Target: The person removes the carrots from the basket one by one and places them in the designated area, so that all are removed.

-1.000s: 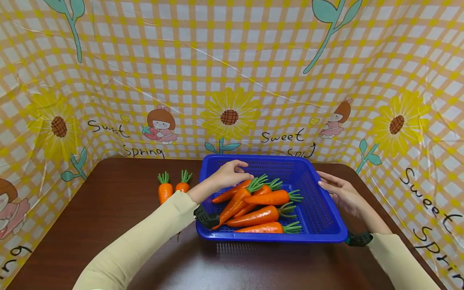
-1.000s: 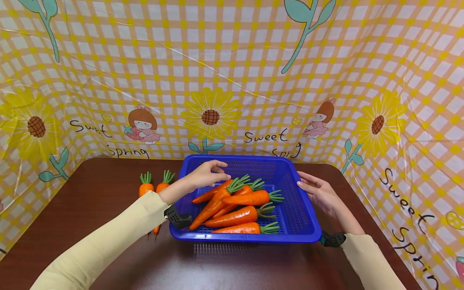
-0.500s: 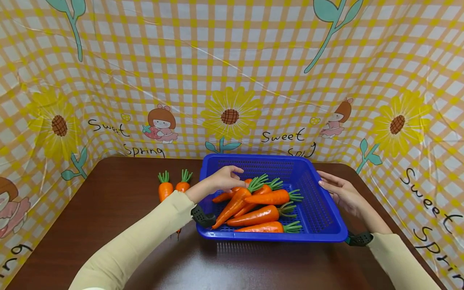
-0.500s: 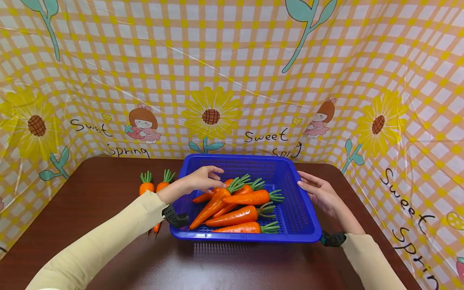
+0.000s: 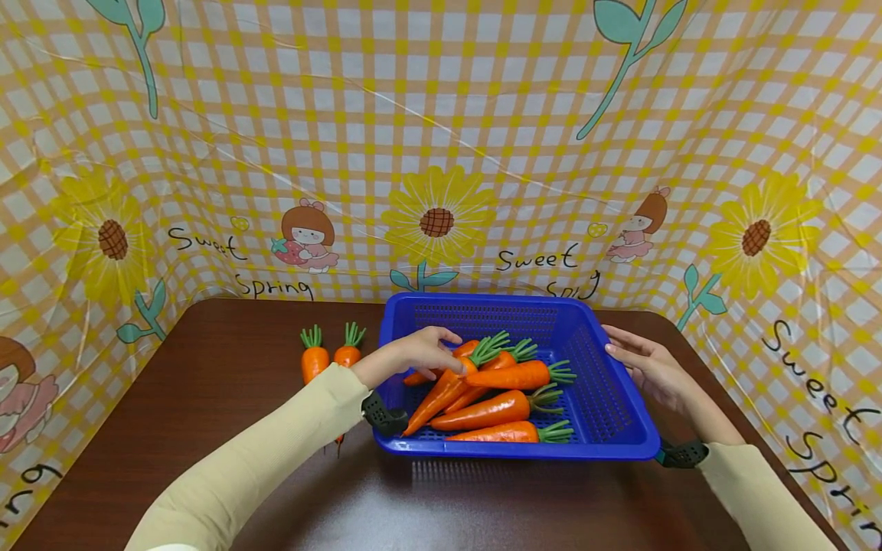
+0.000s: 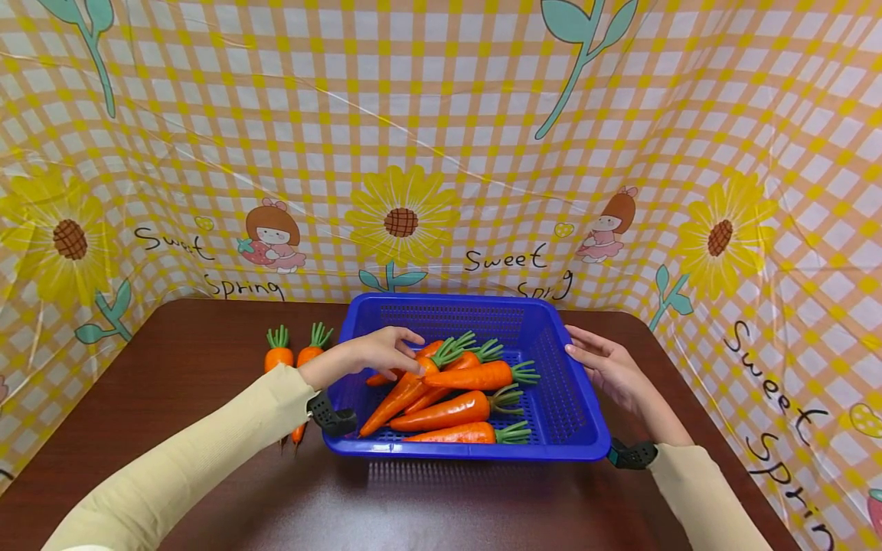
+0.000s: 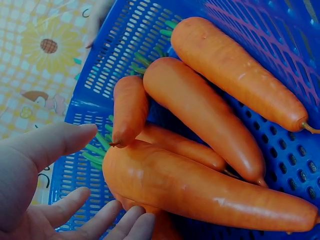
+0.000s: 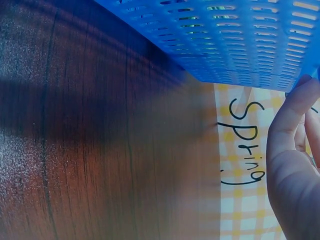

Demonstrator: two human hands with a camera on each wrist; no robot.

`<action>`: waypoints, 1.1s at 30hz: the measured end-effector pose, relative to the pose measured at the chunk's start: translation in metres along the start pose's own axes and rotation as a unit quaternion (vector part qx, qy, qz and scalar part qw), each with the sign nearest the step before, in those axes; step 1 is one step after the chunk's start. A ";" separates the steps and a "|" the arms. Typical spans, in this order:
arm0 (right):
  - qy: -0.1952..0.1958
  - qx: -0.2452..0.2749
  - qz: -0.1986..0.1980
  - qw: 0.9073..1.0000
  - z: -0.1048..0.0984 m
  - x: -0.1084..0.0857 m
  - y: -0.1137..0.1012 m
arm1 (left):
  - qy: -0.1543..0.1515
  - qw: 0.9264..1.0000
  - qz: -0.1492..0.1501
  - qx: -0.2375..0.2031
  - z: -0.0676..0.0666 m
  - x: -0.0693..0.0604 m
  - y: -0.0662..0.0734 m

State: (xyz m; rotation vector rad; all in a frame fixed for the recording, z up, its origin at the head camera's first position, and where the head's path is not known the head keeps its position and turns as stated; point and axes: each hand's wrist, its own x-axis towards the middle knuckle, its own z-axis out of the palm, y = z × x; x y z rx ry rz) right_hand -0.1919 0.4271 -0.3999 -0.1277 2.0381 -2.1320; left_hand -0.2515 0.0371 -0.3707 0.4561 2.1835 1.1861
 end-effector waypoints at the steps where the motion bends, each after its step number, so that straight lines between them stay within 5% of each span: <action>1: -0.003 0.002 -0.001 1.000 0.000 0.000 0.000 | -0.002 1.000 -0.001 0.001 0.000 0.000 0.000; 33: 0.003 0.002 -0.007 1.000 0.002 -0.004 0.001 | -0.071 0.993 -0.065 0.065 0.000 0.004 0.004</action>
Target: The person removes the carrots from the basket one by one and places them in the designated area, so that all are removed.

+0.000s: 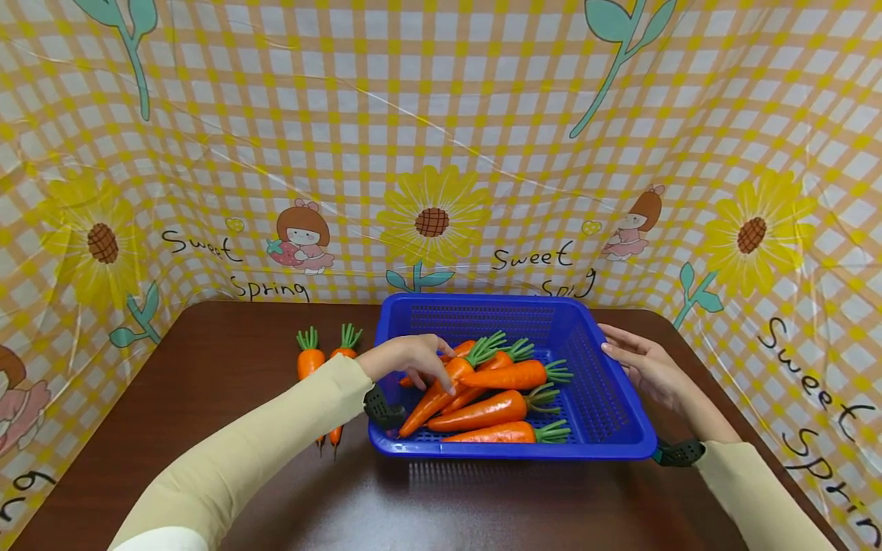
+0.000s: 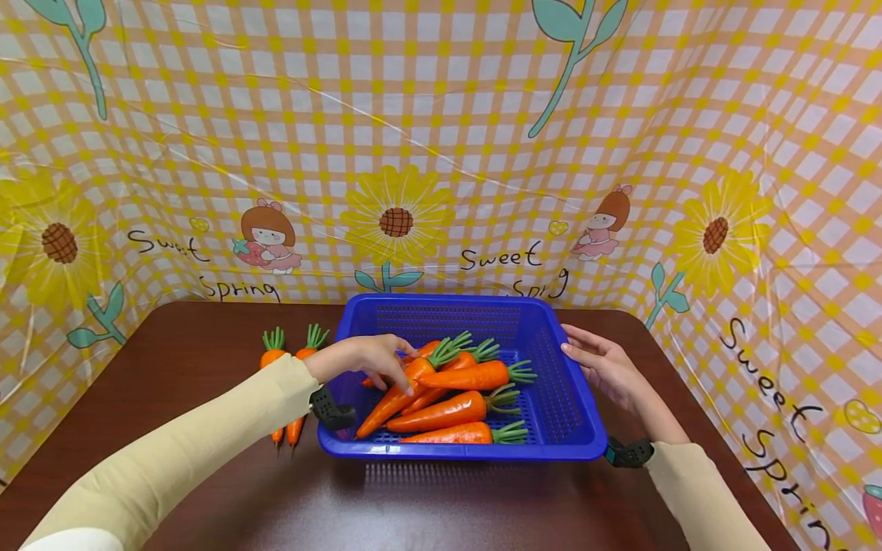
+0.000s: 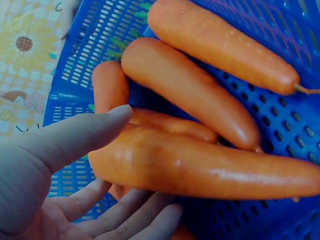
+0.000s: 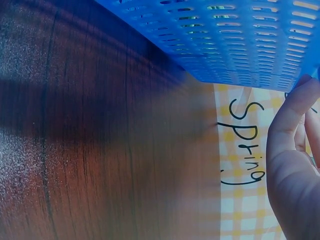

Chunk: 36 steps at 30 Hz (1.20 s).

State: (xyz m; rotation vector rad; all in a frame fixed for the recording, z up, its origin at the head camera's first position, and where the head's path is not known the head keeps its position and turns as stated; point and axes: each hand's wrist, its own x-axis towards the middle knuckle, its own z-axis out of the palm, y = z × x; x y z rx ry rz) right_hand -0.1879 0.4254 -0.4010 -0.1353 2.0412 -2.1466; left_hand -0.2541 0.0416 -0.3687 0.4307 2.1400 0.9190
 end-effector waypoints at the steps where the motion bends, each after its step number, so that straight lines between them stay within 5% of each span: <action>1: 0.000 0.000 0.001 1.000 0.000 0.000 0.000 | -0.004 1.000 -0.002 0.001 -0.001 0.001 0.000; 25: 0.004 -0.012 0.003 1.000 -0.002 0.000 0.001 | -0.051 0.998 -0.010 0.034 -0.004 0.005 0.001; 36: 0.003 -0.011 0.001 1.000 -0.002 0.000 0.001 | -0.048 0.998 -0.003 0.049 0.002 0.008 -0.003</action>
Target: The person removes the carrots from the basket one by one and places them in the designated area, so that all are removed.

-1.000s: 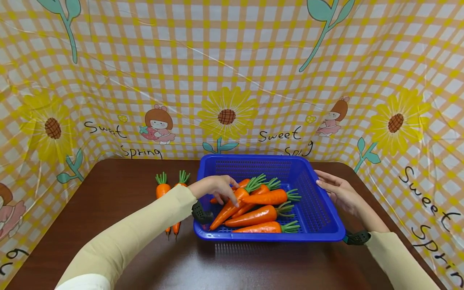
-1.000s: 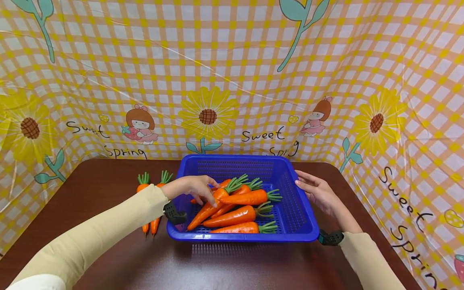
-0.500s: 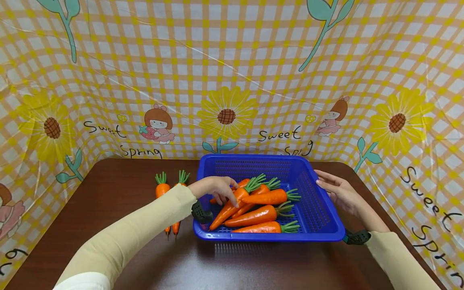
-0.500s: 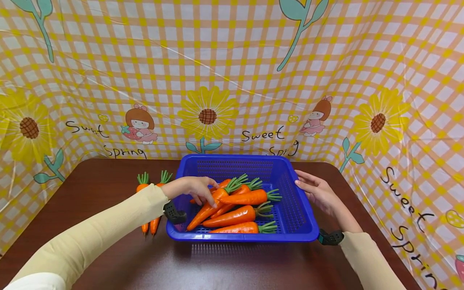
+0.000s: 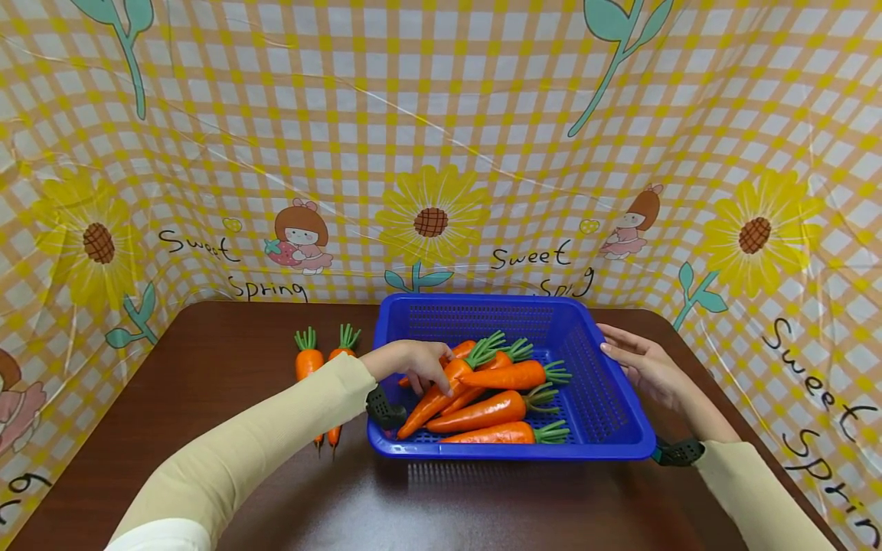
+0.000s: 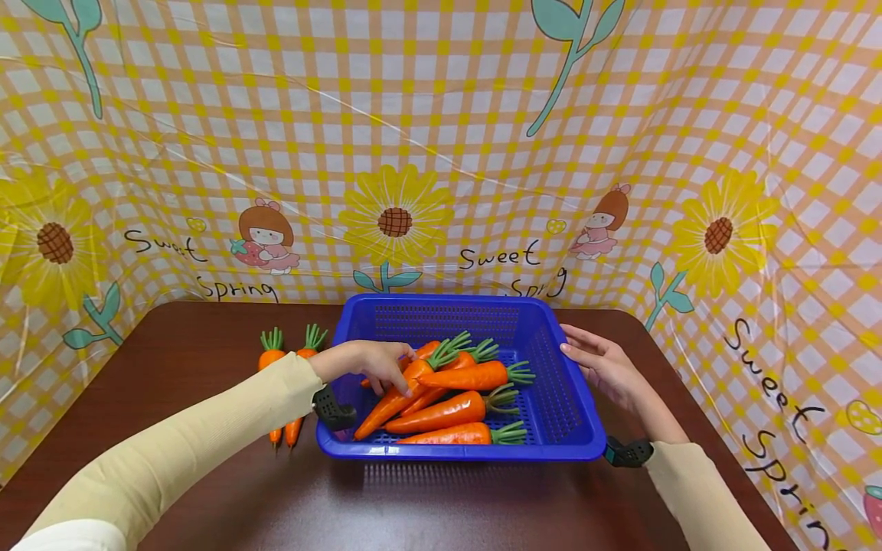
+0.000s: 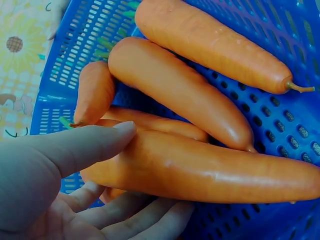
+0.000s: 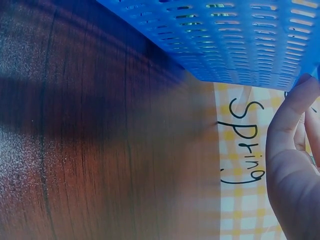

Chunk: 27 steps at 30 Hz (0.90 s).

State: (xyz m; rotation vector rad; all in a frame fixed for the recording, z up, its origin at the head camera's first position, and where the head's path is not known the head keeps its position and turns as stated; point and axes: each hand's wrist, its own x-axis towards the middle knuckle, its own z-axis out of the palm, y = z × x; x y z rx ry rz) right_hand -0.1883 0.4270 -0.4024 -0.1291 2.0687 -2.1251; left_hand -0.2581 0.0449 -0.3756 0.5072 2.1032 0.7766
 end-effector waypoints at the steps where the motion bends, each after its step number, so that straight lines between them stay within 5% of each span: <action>1: -0.001 0.001 0.000 1.000 0.000 0.000 0.000 | 0.001 1.000 0.000 -0.001 0.000 0.000 0.000; 27: -0.003 0.005 -0.009 1.000 0.000 0.000 0.002 | 0.079 0.996 0.027 0.012 0.008 -0.006 0.000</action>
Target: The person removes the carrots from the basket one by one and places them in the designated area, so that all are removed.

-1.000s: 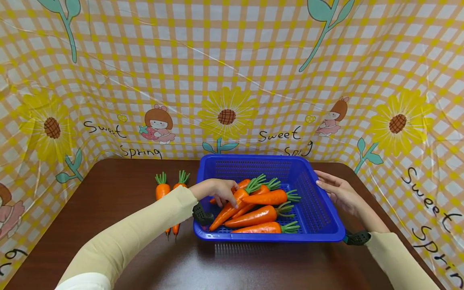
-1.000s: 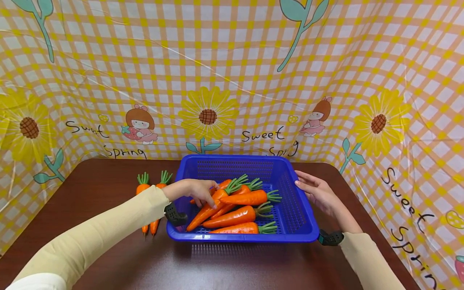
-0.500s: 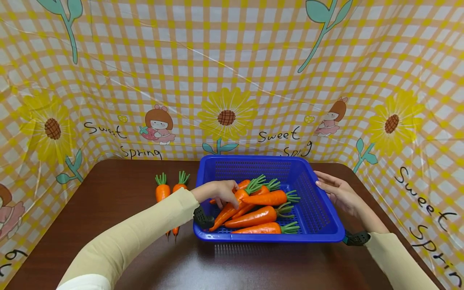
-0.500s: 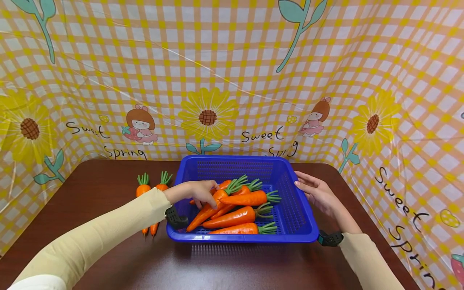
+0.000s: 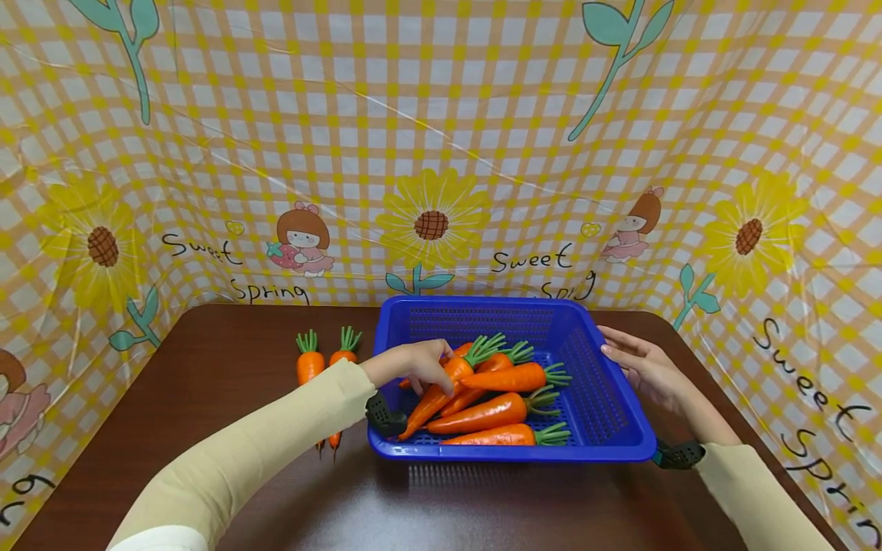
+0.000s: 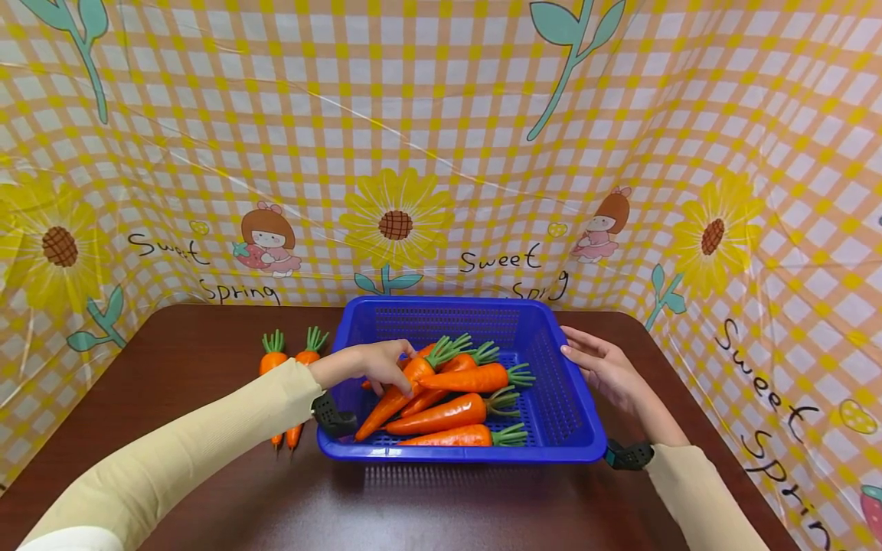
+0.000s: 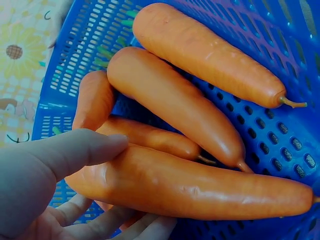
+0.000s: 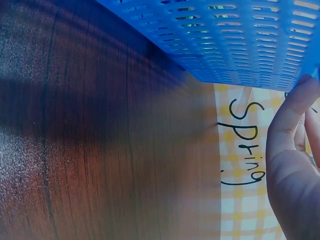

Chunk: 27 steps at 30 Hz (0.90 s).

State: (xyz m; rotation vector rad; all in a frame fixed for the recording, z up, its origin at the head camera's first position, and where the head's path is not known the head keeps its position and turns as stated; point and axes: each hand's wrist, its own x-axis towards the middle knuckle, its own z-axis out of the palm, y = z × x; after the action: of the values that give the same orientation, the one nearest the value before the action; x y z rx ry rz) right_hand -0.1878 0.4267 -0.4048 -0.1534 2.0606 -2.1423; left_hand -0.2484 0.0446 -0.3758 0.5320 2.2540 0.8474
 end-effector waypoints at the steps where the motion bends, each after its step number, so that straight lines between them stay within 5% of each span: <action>1: 0.002 -0.002 0.000 1.000 0.000 0.000 0.000 | 0.002 1.000 0.002 0.000 0.000 0.000 0.000; 15: 0.005 -0.007 0.007 1.000 -0.001 -0.002 0.000 | 0.023 1.000 0.009 -0.002 -0.001 0.002 0.000; 27: 0.002 -0.008 0.004 1.000 0.001 -0.003 0.000 | 0.037 0.999 -0.014 -0.029 -0.006 0.002 -0.001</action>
State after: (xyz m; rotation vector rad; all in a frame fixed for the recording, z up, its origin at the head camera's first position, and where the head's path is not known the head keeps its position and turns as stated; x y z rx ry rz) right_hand -0.1851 0.4264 -0.4049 -0.1427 2.0776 -2.1249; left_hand -0.2540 0.0420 -0.3740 0.4489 2.2901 0.9287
